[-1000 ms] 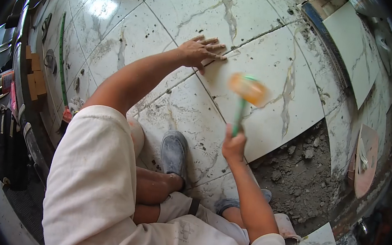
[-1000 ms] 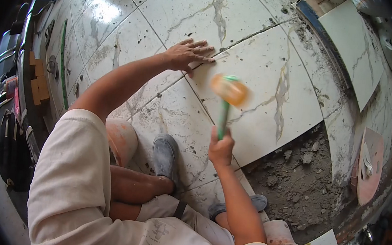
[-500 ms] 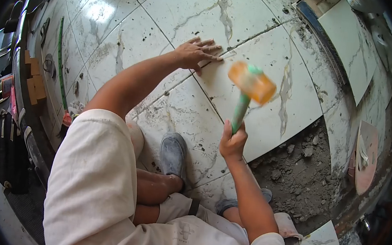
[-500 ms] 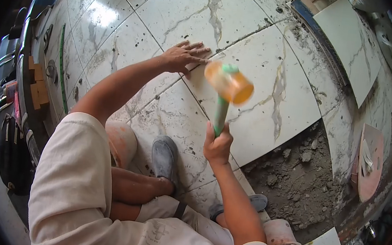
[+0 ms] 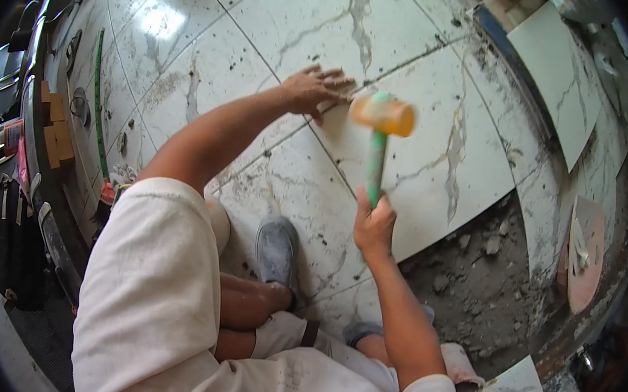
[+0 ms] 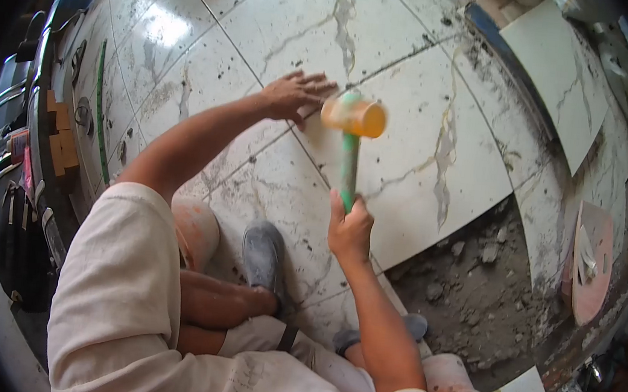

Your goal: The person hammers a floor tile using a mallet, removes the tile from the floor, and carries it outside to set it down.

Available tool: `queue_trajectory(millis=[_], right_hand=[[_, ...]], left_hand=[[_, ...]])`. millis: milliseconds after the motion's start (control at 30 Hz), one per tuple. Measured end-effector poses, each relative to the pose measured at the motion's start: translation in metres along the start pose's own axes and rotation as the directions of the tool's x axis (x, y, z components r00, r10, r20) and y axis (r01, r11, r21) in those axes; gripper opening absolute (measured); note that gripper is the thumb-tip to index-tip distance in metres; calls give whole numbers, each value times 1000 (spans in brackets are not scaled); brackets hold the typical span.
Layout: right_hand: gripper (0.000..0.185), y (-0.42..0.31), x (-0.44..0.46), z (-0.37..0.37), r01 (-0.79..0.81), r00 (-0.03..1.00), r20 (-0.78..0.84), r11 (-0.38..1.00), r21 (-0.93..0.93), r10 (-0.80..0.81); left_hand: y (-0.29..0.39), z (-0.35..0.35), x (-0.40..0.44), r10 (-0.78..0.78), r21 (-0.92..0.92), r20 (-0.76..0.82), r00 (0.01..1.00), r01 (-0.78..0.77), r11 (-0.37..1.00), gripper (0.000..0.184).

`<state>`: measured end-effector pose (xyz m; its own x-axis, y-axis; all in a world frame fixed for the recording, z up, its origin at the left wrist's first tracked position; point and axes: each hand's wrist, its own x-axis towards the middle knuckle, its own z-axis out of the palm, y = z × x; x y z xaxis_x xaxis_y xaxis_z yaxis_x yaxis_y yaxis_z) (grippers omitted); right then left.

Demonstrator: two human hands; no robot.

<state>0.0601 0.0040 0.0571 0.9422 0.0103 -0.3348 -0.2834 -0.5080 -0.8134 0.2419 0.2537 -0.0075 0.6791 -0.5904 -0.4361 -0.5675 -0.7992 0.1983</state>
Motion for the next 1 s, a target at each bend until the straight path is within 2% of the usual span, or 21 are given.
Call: queue_trajectory(millis=[33, 67, 100, 167, 233, 300, 333, 367, 433, 467, 500, 567, 600, 700, 733, 833, 900, 1000], right_hand=[[42, -8, -4, -5, -12, 1000, -20, 993, 119, 14], [44, 15, -6, 8, 0, 998, -65, 979, 206, 14], [44, 37, -9, 21, 4, 998, -64, 978, 208, 10], [39, 61, -10, 34, -58, 997, 41, 985, -161, 66], [41, 51, -3, 26, -43, 999, 22, 993, -114, 46], [46, 10, -3, 1, -54, 998, -11, 997, 48, 55], [48, 15, -5, 3, -53, 996, -69, 990, 131, 63], [48, 27, -6, 10, -50, 996, -72, 990, 131, 60], [43, 66, -15, 28, 20, 999, -45, 998, -57, -23], [41, 70, -10, 29, -1, 1000, 21, 990, -141, 4], [41, 77, -8, 24, -3, 1000, 5, 989, -145, 4], [41, 30, -5, -5, -28, 1000, 8, 1000, 1, 28], [42, 20, -7, -12, -10, 999, -51, 997, 81, 14], [44, 67, -22, 2, 57, 988, -144, 998, 32, -52], [44, 67, -21, -2, -39, 999, -20, 977, -208, 35], [43, 57, -20, -36, -2, 1000, -3, 994, -109, 1], [43, 54, -24, -49, 39, 998, -51, 999, -19, -40], [41, 102, -38, -50, 94, 995, -20, 990, -109, -97]], left_hand=[[4, 3, -1, -8, 0, -7, 1000, 8, 1000, 99], [5, 2, 0, -1, -6, 3, 1000, 1, 1000, 98], [6, 0, -2, -5, -3, 2, 1000, 5, 1000, 98], [7, -2, -2, 7, -20, -1, 1000, -7, 1000, 98], [5, -7, 1, 6, -10, 3, 1000, -6, 1000, 98], [8, -3, -2, -8, 12, 15, 1000, 7, 1000, 99], [8, -2, -2, 3, -6, -2, 1000, -3, 1000, 99], [6, -2, -2, 4, -3, -5, 1000, -4, 1000, 99], [8, -3, -2, 13, 3, 4, 1000, -13, 1000, 99], [6, -5, 1, 23, 14, -15, 1000, -23, 1000, 99], [7, -3, -1, 24, 12, -13, 1000, -24, 1000, 99], [10, 0, -2, 29, -3, 2, 1000, -29, 1000, 99], [14, -2, -4, 13, 2, 8, 1000, -13, 1000, 99], [13, -7, -5, -3, 16, 6, 1000, 3, 1000, 100], [12, -6, -4, -2, 18, 10, 1000, 2, 1000, 100], [7, -5, 3, -14, 23, 9, 1000, 14, 1000, 100], [15, -8, -4, -21, 21, 20, 1000, 20, 1000, 101], [15, -7, -2, -16, 25, 4, 1000, 16, 1000, 101]])
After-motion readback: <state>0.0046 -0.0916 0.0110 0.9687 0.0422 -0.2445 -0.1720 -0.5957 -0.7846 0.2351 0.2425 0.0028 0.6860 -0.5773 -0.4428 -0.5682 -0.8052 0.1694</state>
